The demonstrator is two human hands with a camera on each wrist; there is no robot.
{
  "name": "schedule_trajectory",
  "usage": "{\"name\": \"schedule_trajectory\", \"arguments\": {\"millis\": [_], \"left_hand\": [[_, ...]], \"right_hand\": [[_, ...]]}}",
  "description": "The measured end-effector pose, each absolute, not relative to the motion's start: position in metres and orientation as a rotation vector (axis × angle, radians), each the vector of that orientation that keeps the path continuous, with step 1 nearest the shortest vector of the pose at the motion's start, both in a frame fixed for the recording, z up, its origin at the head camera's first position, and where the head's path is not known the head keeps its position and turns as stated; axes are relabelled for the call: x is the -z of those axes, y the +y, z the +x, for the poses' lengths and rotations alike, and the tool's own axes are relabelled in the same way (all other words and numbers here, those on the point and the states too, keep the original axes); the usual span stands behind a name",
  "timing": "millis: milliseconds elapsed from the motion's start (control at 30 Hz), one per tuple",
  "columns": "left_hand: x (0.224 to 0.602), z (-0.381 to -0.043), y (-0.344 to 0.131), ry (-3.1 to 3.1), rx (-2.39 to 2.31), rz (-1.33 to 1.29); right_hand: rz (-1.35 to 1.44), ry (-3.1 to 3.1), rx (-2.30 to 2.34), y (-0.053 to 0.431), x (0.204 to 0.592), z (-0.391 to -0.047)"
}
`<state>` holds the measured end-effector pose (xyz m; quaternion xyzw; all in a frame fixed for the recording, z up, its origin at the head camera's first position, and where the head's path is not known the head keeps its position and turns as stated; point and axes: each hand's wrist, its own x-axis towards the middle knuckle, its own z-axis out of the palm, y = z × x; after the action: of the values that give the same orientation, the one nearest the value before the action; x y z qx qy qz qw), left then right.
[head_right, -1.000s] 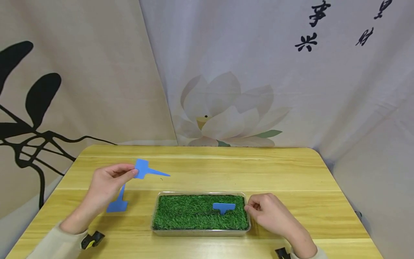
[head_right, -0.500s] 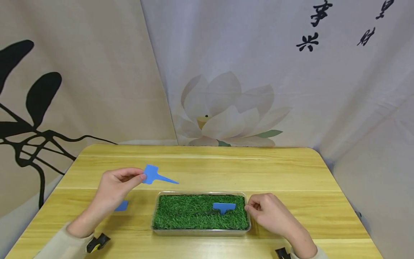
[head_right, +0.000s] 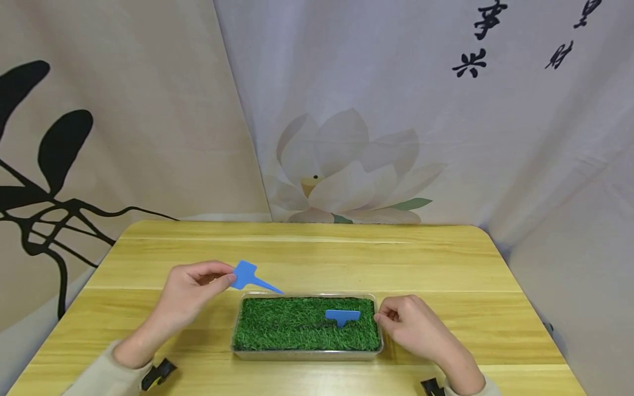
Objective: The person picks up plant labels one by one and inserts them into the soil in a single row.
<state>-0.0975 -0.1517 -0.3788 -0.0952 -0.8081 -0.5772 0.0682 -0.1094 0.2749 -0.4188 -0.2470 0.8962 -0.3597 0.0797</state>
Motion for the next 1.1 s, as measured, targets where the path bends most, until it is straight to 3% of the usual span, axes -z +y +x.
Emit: {"name": "schedule_trajectory", "arguments": {"millis": [1100], "left_hand": [[0.398,-0.091,-0.12,-2.558,1.659,-0.498]], "right_hand": [[-0.722,2.661,1.078,0.274,0.416,-0.11]]}}
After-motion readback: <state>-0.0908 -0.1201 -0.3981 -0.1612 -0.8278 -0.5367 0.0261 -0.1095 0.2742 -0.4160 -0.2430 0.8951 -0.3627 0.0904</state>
